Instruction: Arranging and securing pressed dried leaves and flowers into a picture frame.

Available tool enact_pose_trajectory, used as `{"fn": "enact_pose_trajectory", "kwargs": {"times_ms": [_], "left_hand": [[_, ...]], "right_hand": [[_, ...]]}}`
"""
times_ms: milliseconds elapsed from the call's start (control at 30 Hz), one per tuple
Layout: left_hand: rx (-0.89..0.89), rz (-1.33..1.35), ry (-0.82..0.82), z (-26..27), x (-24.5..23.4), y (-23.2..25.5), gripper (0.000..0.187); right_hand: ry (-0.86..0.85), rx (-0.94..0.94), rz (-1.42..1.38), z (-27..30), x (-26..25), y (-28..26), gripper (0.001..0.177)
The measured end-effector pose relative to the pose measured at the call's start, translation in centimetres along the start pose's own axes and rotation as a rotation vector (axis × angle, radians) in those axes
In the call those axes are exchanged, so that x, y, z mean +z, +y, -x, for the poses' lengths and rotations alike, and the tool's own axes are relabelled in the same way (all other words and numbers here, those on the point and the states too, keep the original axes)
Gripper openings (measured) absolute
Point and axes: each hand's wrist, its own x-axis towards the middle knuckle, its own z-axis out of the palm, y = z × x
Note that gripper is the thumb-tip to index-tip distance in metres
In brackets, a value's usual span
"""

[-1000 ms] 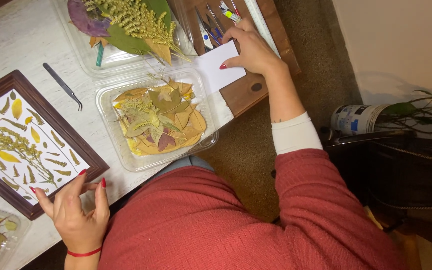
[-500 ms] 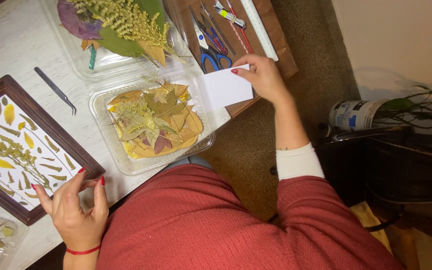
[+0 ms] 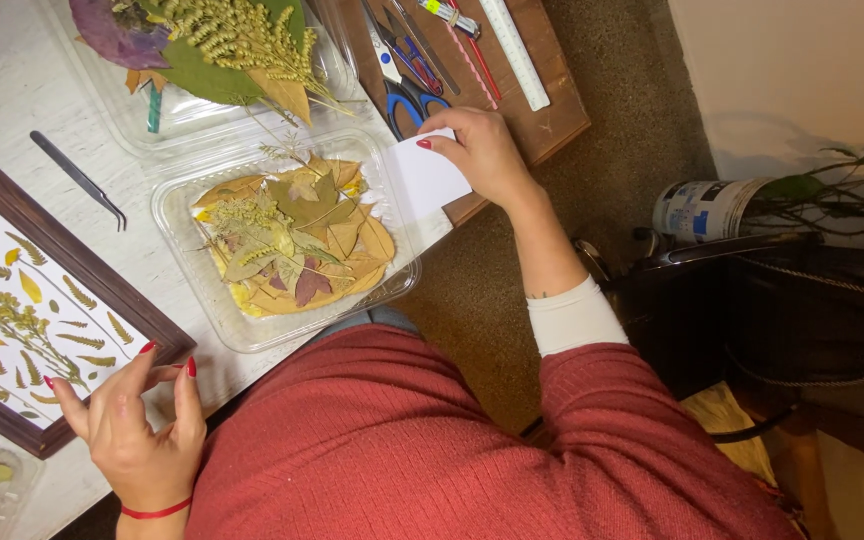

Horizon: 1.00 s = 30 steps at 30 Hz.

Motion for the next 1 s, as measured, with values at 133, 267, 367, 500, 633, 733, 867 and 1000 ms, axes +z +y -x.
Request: {"fn": "enact_pose_trajectory", "kwargs": {"times_ms": [133, 267, 367, 500, 633, 733, 867, 1000], "left_hand": [[0.01, 0.027, 0.013, -0.3, -0.2, 0.4, 0.035], [-0.005, 0.038, 0.024, -0.6, -0.2, 0.8, 0.033], [-0.019, 0.046, 0.057, -0.8, -0.2, 0.9, 0.034], [-0.034, 0.067, 0.07, -1.5, -0.2, 1.7, 0.039], [-0.033, 0.076, 0.115, -1.5, -0.1, 1.2, 0.038], [-0.057, 0.081, 0.155, -0.6, -0.3, 0.6, 0.04], [-0.11, 0.052, 0.204, -0.5, -1.2, 1.1, 0.037], [-0.152, 0.061, 0.189, -1.2, -1.9, 1.8, 0.036]], "right_hand": [[0.063, -0.253, 0.164, -0.4, -1.0, 0.0, 0.019], [0.194, -0.032, 0.122, -1.8, -4.3, 1.7, 0.021], [0.295, -0.122, 0.215, -4.7, -6.8, 1.3, 0.018], [0.222, -0.455, 0.271, -12.2, -7.1, -2.4, 0.023], [0.062, -0.371, 0.421, -22.0, -4.9, -3.5, 0.015], [-0.064, -0.294, 0.654, -26.8, -2.7, -1.7, 0.019], [-0.096, -0.268, 1.004, -29.9, -0.3, -0.1, 0.038], [-0.11, -0.199, 0.993, -29.7, -0.7, -0.4, 0.024]]}}
